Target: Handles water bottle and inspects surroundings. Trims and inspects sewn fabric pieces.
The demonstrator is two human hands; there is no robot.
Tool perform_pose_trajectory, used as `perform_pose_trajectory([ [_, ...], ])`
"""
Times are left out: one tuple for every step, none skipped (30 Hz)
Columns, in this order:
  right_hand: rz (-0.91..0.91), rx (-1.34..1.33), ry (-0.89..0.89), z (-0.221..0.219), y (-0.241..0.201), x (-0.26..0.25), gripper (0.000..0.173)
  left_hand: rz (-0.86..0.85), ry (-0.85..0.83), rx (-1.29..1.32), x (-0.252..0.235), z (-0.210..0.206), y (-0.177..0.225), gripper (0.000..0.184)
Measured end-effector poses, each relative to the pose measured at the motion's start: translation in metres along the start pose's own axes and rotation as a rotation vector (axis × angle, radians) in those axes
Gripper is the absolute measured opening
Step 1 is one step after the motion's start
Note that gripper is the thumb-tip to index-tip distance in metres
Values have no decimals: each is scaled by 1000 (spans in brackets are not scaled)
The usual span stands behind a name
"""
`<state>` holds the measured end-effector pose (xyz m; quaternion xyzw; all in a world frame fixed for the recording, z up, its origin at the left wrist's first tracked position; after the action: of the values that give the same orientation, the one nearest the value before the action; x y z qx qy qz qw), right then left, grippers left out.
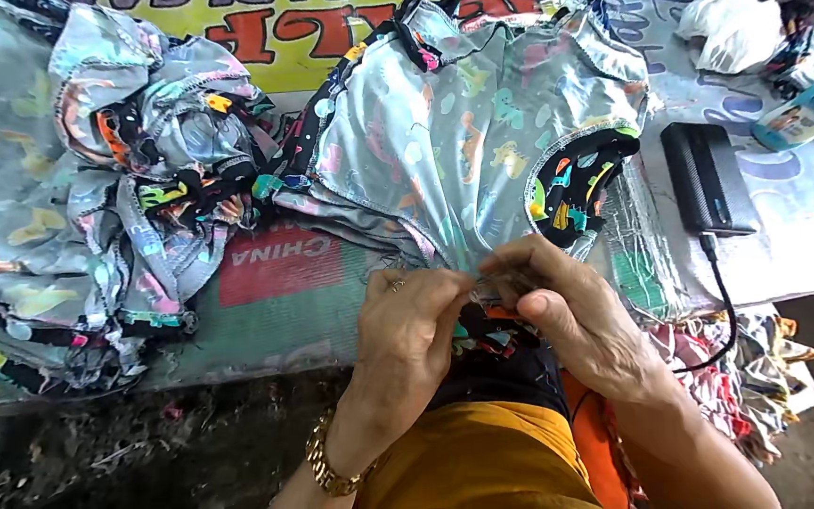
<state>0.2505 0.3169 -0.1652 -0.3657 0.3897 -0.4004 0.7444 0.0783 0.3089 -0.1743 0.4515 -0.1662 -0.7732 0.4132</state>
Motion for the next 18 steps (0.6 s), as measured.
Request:
perform_pose_trajectory([
  [-3, 101, -3, 0, -1, 1, 44, 6, -10, 10, -2, 2, -1, 11],
  [-7, 169, 6, 0, -2, 2, 39, 19, -18, 17, -4, 3, -2, 11],
  [-7, 213, 21, -1, -2, 2, 35, 34, -25, 37, -6, 4, -4, 11],
  [-5, 235, 31, -2, -2, 3, 33, 57, -31, 67, -7, 5, -6, 12],
  [-2, 239, 34, -3, -2, 3, 35, 83, -35, 98, -8, 6, -8, 12],
  [-2, 232, 30, -3, -2, 4, 36, 108, -38, 123, -9, 7, -10, 11],
  [-5, 222, 28, -3, -1, 5, 36, 127, -41, 148, -10, 8, -12, 11],
  [-12, 217, 28, -3, 0, 6, 35, 142, -41, 173, -11, 8, -13, 10],
  [-18, 221, 28, -3, 0, 7, 33, 151, -40, 201, -11, 9, -14, 10],
  [-23, 232, 32, -4, 0, 8, 30, 155, -34, 220, -11, 9, -15, 9],
  [-26, 254, 43, -5, 0, 8, 28, 150, -20, 233, -10, 9, -15, 9],
  [-23, 275, 57, -6, 0, 9, 28, 127, 1, 239, -10, 10, -14, 10],
  [-11, 297, 74, -7, 0, 10, 28, 89, 28, 227, -8, 11, -12, 11],
  [10, 323, 94, -8, -1, 11, 28, 38, 59, 174, -5, 11, -8, 12],
  [39, 355, 118, -8, -2, 13, 28, -21, 96, 77, 1, 12, -3, 12],
  [76, 398, 147, -9, -3, 15, 27, -86, 133, -41, 9, 13, 2, 11],
  [125, 448, 184, -9, -5, 17, 26, -159, 160, -149, 17, 14, 8, 9],
  [188, 500, 222, -9, -6, 20, 25, -224, 171, -234, 25, 14, 13, 9],
])
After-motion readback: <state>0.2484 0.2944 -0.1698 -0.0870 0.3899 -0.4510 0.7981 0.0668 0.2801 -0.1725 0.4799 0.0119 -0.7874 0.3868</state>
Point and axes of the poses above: each hand's wrist, its own x-axis away from the middle knuckle, its own z-axis out of the back of the hand, y = z × x, the point moved 5 cm from there along -x, towards the middle knuckle, and after that the axes turned 1 degree about -z, right-handed, at the moved point
